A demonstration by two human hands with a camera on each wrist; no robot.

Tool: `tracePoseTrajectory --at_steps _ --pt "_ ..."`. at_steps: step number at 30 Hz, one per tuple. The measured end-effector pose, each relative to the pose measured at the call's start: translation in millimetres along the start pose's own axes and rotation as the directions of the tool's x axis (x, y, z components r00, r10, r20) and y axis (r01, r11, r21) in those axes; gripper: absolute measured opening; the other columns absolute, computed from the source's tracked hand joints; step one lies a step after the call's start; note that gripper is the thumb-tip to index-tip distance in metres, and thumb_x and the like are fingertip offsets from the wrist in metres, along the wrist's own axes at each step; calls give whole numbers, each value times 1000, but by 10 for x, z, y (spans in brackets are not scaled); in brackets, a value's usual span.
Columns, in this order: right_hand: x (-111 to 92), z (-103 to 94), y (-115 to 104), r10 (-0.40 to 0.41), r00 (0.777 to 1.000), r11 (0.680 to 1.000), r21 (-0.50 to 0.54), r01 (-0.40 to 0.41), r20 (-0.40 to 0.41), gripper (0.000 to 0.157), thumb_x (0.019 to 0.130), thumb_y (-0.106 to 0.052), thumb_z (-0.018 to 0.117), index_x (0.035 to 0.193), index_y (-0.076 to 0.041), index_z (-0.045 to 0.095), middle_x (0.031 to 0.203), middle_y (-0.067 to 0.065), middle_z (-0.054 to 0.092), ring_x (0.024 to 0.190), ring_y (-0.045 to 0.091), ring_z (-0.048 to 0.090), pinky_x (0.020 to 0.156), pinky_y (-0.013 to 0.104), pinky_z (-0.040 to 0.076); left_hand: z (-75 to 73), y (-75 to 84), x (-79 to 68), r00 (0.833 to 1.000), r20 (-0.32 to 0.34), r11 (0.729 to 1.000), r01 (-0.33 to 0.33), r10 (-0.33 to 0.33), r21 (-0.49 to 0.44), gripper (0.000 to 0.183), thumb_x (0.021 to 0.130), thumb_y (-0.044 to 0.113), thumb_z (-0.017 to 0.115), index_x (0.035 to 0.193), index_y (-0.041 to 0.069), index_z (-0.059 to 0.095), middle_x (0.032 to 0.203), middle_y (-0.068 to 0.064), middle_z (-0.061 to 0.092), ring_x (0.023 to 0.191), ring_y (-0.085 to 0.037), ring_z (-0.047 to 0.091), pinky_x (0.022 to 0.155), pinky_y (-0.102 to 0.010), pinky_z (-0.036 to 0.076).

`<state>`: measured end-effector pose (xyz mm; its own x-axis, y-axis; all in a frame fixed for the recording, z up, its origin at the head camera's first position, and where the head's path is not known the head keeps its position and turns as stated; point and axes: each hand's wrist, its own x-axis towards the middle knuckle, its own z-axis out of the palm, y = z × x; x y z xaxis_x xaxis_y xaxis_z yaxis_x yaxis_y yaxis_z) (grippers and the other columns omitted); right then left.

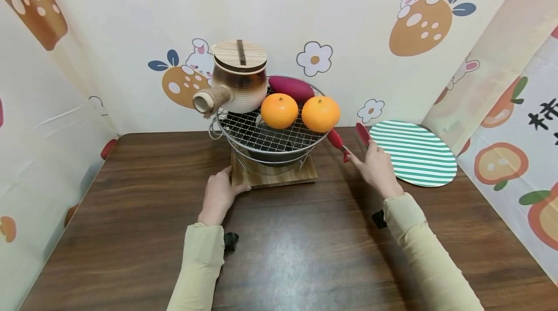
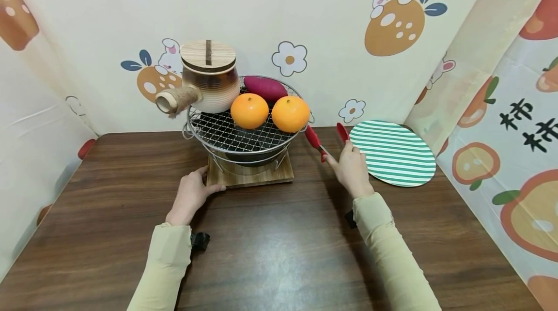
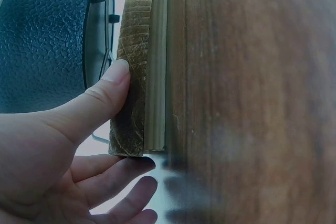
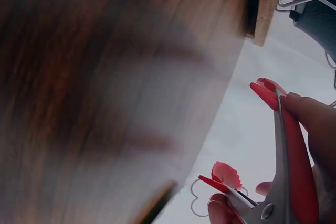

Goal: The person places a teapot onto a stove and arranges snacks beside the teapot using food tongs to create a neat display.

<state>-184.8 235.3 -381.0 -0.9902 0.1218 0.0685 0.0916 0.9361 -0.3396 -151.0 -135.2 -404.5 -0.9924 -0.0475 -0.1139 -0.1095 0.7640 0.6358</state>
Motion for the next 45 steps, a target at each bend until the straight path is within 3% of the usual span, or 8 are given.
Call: tracePoseTrajectory --at_steps 11,18,25,36,45 --pt "93 146 8 -2 1000 1000 -17 2 -1 85 94 -47 56 140 18 27 121 43 51 106 56 50 91 60 44 5 3 8 1000 1 1000 5 -5 10 82 79 32 78 141 -8 42 133 -28 56 119 -41 57 95 -49 50" --pt "127 186 -35 0 1000 1000 -28 0 -5 82 94 -46 56 137 19 31 119 43 51 106 56 50 93 60 43 11 -1 -5 998 -43 999 -40 40 -3 81 77 32 80 137 -10 47 126 -31 60 113 -41 60 93 -49 51" --pt "155 245 -40 23 1000 999 -27 -23 11 80 94 -47 55 135 18 32 121 42 48 105 54 46 93 58 40 9 -1 -11 998 -44 999 -46 46 -6 81 77 31 80 137 -11 46 126 -32 59 112 -42 61 92 -50 51" --pt "197 307 -95 52 998 998 -22 -52 28 84 93 -46 57 140 16 25 124 44 40 112 58 42 98 62 39 1 -4 -9 998 -47 999 -41 41 -2 80 77 31 80 137 -10 47 126 -32 59 112 -42 60 92 -50 51" --pt "192 325 -127 87 994 996 10 -88 71 95 94 -48 55 151 9 5 134 45 27 118 60 37 95 65 41 8 -12 -3 998 -45 999 -44 44 -3 80 77 31 80 137 -10 47 125 -31 60 112 -41 61 92 -49 51"
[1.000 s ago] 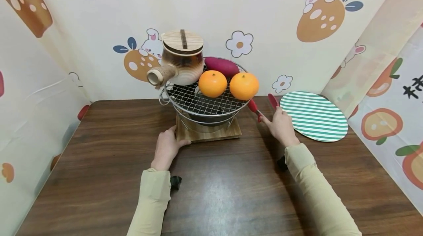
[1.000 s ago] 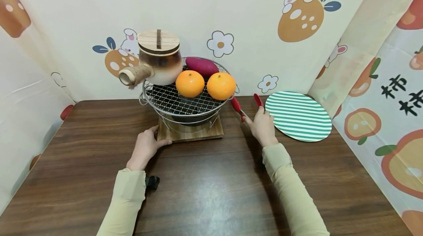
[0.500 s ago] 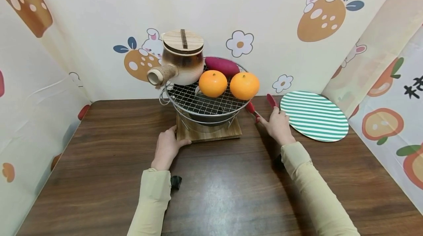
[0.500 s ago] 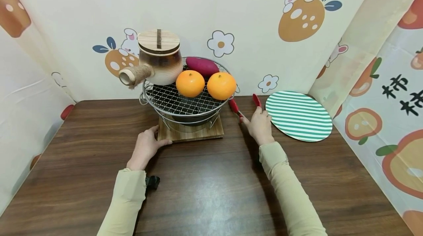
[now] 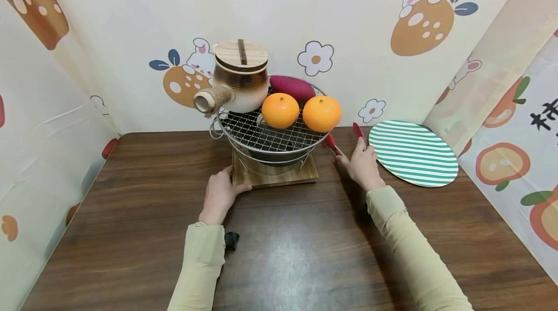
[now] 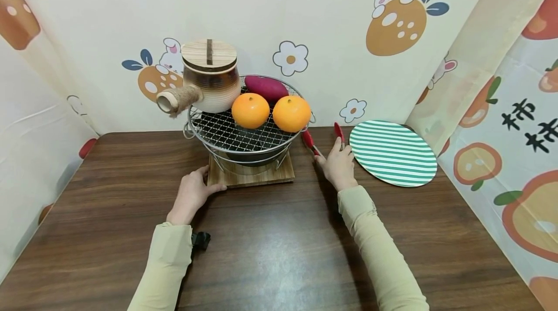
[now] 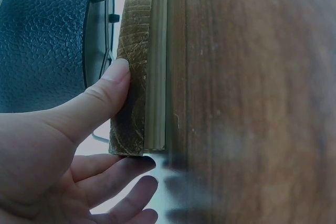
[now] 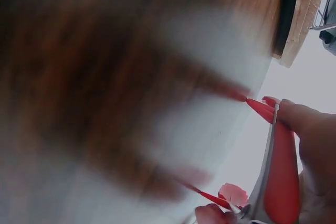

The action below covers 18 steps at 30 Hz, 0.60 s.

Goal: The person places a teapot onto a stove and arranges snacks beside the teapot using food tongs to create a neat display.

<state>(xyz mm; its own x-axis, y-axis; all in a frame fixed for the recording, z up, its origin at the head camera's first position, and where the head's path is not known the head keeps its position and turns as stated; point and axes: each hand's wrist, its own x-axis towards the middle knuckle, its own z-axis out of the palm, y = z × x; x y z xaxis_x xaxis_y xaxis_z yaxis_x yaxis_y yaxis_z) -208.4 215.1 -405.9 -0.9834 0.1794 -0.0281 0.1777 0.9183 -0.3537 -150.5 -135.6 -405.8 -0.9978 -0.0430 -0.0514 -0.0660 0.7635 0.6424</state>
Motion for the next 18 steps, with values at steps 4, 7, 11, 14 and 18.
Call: tracePoseTrajectory --at_steps 4,7,11,14,18 --pt "-14 23 -15 -3 1000 1000 0 3 13 96 95 -46 54 152 5 -4 134 46 22 114 60 41 91 67 42 -7 -2 1 1000 7 1000 4 -4 -1 80 78 31 79 138 -10 46 126 -31 59 112 -41 61 92 -49 51" --pt "-16 43 -25 -15 1000 1000 -23 16 19 96 95 -45 54 152 5 -6 133 45 23 111 60 44 89 67 44 -12 -1 3 1000 14 1000 9 -9 -4 80 78 30 79 138 -10 45 127 -31 59 114 -41 60 93 -49 51" --pt "-26 37 -34 -11 1000 999 -47 12 23 98 95 -47 53 152 5 -6 135 44 24 110 60 45 89 66 45 5 -1 3 1000 16 1000 17 -17 -11 80 78 30 79 138 -10 45 127 -31 59 114 -41 60 93 -49 50" --pt "-47 19 -27 4 1000 998 -61 -2 23 98 95 -50 52 152 4 -7 139 44 23 112 61 44 92 67 43 27 -3 -4 1000 21 999 24 -23 -22 80 79 31 79 138 -10 45 128 -30 59 115 -41 59 94 -49 50" --pt "-78 -11 -4 5 1000 997 -80 -3 20 99 95 -53 48 152 5 -8 144 42 21 118 61 40 95 68 38 34 0 -6 1000 23 1000 20 -20 -21 79 79 31 79 138 -10 45 130 -29 58 118 -41 58 96 -49 50"
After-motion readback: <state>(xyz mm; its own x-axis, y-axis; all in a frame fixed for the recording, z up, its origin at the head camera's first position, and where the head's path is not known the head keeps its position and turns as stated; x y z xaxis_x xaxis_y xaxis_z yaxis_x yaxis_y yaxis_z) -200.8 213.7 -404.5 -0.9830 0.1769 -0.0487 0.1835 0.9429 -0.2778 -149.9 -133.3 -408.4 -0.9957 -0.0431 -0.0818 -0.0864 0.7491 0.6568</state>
